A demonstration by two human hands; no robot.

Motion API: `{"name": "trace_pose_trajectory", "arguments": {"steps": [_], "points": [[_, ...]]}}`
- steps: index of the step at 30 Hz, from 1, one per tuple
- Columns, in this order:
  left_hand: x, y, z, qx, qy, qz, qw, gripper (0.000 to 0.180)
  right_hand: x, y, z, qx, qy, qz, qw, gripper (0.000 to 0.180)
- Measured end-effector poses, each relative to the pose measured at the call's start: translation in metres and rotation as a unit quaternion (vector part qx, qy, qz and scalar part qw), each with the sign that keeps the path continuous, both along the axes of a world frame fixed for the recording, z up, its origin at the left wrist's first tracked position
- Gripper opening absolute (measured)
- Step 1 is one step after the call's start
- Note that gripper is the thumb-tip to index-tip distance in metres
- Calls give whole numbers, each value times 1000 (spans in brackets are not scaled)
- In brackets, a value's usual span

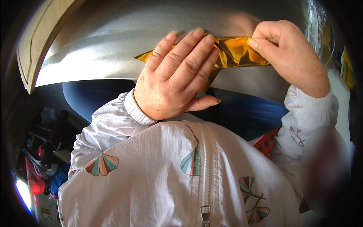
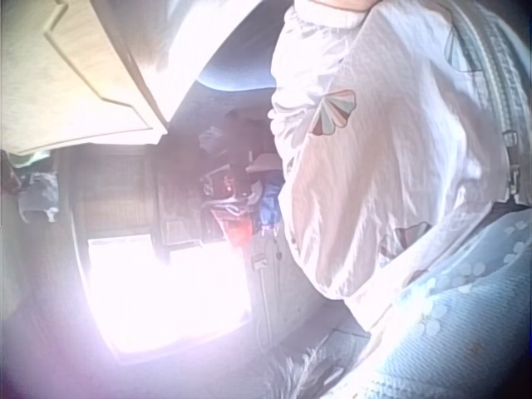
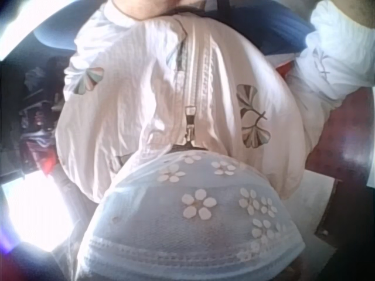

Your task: The person folds a rectangular sheet of gold-colored paper by hand on a metal table, creating a triangular origami shape. The person repeats the folding process with a second sheet of the same paper.

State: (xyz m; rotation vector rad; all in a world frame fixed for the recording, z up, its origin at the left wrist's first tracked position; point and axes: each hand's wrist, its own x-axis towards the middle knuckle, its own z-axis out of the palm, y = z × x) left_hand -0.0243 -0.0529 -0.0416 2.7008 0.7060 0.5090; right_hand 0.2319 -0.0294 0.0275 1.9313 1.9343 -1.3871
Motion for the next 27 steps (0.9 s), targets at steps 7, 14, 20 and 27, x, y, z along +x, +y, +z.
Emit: {"name": "trace_pose_trajectory", "arguments": {"steps": [7,14,20,27], "points": [[-11,15,8,-76,-25,-74,994,68,-7,2,-2,7,8,-16,1000,24],[-10,13,11,-9,115,-76,990,84,-23,-5,24,108,-94,45,989,20],[-13,17,2,36,153,-88,984,95,-25,-3,30,59,-104,43,992,20],[-15,19,9,82,162,-120,976,97,-11,5,23,1,-76,11,997,19]]}}
